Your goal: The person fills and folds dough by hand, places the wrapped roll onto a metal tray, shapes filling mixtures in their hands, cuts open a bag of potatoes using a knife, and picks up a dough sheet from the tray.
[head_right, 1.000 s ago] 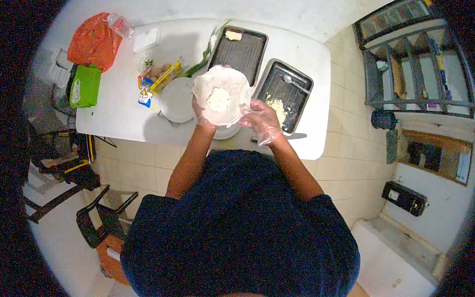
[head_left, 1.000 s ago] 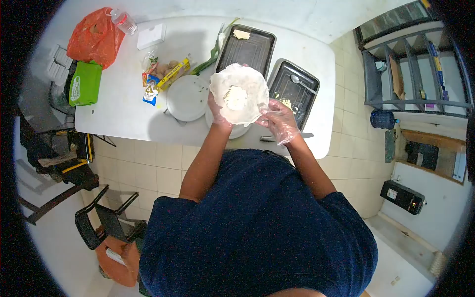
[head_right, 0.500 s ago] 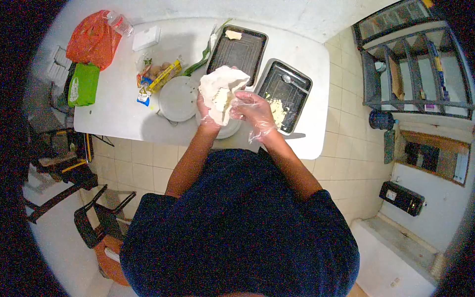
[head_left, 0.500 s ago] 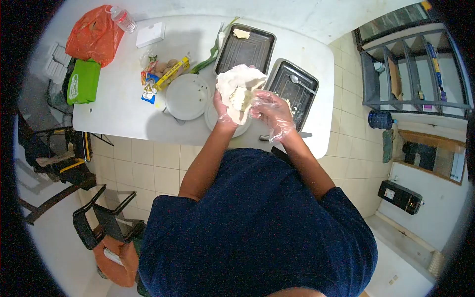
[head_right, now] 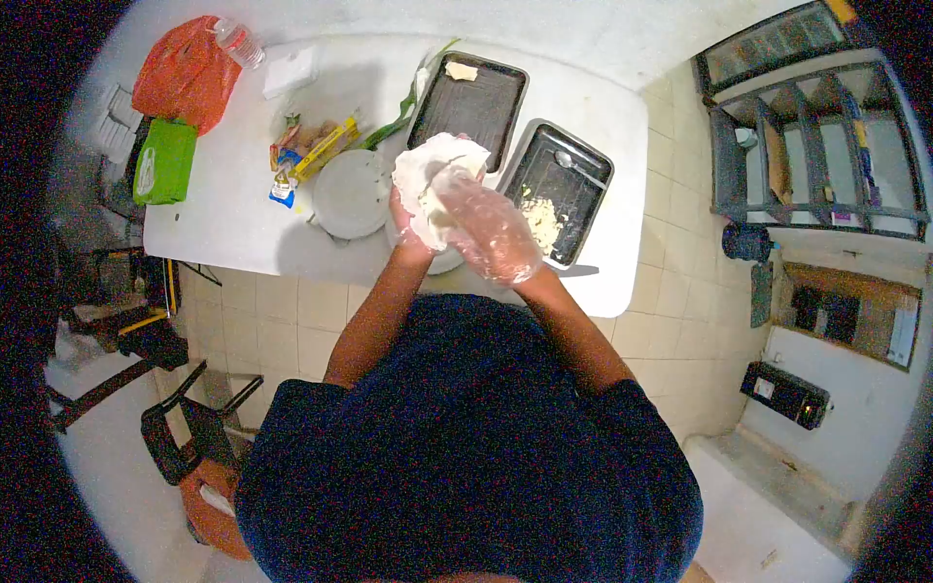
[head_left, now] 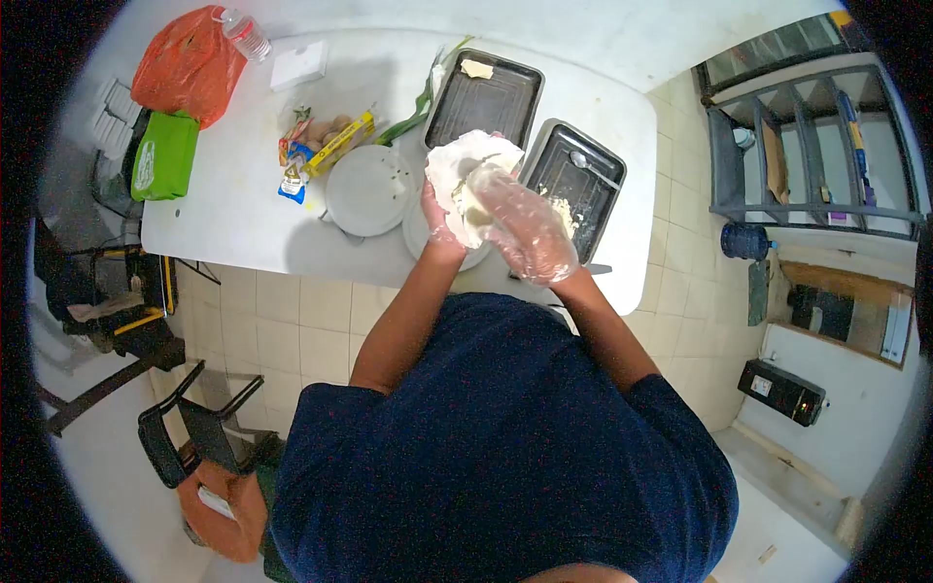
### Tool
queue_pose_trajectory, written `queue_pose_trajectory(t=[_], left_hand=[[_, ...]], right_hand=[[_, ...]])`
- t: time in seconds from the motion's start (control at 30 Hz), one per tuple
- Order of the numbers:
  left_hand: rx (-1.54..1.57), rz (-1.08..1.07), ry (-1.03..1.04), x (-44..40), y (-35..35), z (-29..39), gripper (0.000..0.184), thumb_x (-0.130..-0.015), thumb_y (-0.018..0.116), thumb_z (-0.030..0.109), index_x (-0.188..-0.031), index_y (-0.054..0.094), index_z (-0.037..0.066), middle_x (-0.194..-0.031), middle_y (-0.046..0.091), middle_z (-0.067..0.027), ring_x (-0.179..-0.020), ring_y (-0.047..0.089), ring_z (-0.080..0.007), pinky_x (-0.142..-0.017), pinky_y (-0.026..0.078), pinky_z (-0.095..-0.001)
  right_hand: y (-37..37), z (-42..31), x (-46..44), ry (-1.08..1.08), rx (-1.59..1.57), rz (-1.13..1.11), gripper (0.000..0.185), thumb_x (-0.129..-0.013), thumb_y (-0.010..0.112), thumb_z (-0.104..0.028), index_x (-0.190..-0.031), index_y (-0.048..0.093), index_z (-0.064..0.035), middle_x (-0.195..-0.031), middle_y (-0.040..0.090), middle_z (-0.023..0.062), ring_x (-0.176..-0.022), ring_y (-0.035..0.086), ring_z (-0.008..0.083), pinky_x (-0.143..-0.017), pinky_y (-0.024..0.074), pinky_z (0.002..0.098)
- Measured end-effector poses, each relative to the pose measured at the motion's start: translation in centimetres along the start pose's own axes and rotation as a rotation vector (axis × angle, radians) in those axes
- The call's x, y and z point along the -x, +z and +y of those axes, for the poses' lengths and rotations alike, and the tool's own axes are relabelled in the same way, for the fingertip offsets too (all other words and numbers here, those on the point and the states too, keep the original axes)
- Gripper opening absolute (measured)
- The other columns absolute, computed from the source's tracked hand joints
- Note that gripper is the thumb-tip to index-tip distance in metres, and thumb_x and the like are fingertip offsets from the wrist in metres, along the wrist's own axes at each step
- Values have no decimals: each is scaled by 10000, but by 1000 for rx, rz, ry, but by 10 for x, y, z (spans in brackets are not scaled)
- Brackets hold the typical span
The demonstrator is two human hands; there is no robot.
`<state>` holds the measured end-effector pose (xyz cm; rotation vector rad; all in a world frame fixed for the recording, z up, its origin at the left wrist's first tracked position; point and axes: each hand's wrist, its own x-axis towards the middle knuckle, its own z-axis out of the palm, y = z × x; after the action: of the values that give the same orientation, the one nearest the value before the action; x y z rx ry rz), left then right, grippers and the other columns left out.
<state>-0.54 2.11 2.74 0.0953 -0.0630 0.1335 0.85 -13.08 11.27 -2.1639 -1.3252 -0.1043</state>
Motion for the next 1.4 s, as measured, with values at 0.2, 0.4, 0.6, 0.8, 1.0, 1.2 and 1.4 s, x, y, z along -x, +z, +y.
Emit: queue_pose_trajectory(t=[0.2,0.4,0.6,0.8,1.0,1.2,1.4], left_hand=[[146,97,-75,-3,6,-5,765,-959,386,557,-1498,383,14,-1551,392,-203,-1416,381,-398,-1176,280,-583],[149,62,-44,1,9,-6,765,-961,389,557,-1496,386,11,-1548,395,-207,-1414,380,-409,-1174,279,-585],[170,93,-73,2,-2,-2,719,-978,400,524,-1480,404,9,-1543,395,-221,-1414,384,-406,-1170,263,-615],[87,50,-25,1,9,-1,757,-959,429,561,-1484,408,16,-1538,412,-202,-1404,400,-397,-1158,317,-566],[-76,14,21,-1,23,5,764,-937,456,566,-1477,411,28,-1528,423,-198,-1375,445,-390,-1147,351,-565],[27,-10,-55,-3,18,8,769,-936,461,557,-1490,389,29,-1535,411,-197,-1403,410,-385,-1165,333,-557],[43,67,-56,-6,24,4,751,-939,455,549,-1475,415,23,-1531,421,-191,-1396,420,-386,-1160,339,-554]], right_hand=[[24,6,6,-36,244,-268,711,-986,476,-517,-1482,420,-10,-1542,402,199,-1480,303,345,-1212,220,496],[33,7,10,-16,225,-299,724,-998,439,-530,-1495,397,-6,-1550,397,185,-1489,292,329,-1225,182,501],[27,10,9,-16,203,-339,731,-1014,373,-562,-1516,377,-31,-1585,349,175,-1503,260,317,-1236,145,460],[24,10,8,-59,203,-317,679,-999,470,-463,-1506,389,-19,-1556,392,179,-1485,302,324,-1224,195,474],[2,15,5,-42,-143,-85,562,-895,700,-281,-1394,550,-69,-1464,517,150,-1404,431,340,-1134,349,474],[-5,12,9,-154,32,3,398,-816,771,-249,-1194,704,-142,-1309,629,54,-1206,576,284,-981,450,437],[-6,12,1,-184,10,31,345,-773,787,-190,-1110,730,-144,-1240,660,41,-1168,594,272,-964,456,428]])
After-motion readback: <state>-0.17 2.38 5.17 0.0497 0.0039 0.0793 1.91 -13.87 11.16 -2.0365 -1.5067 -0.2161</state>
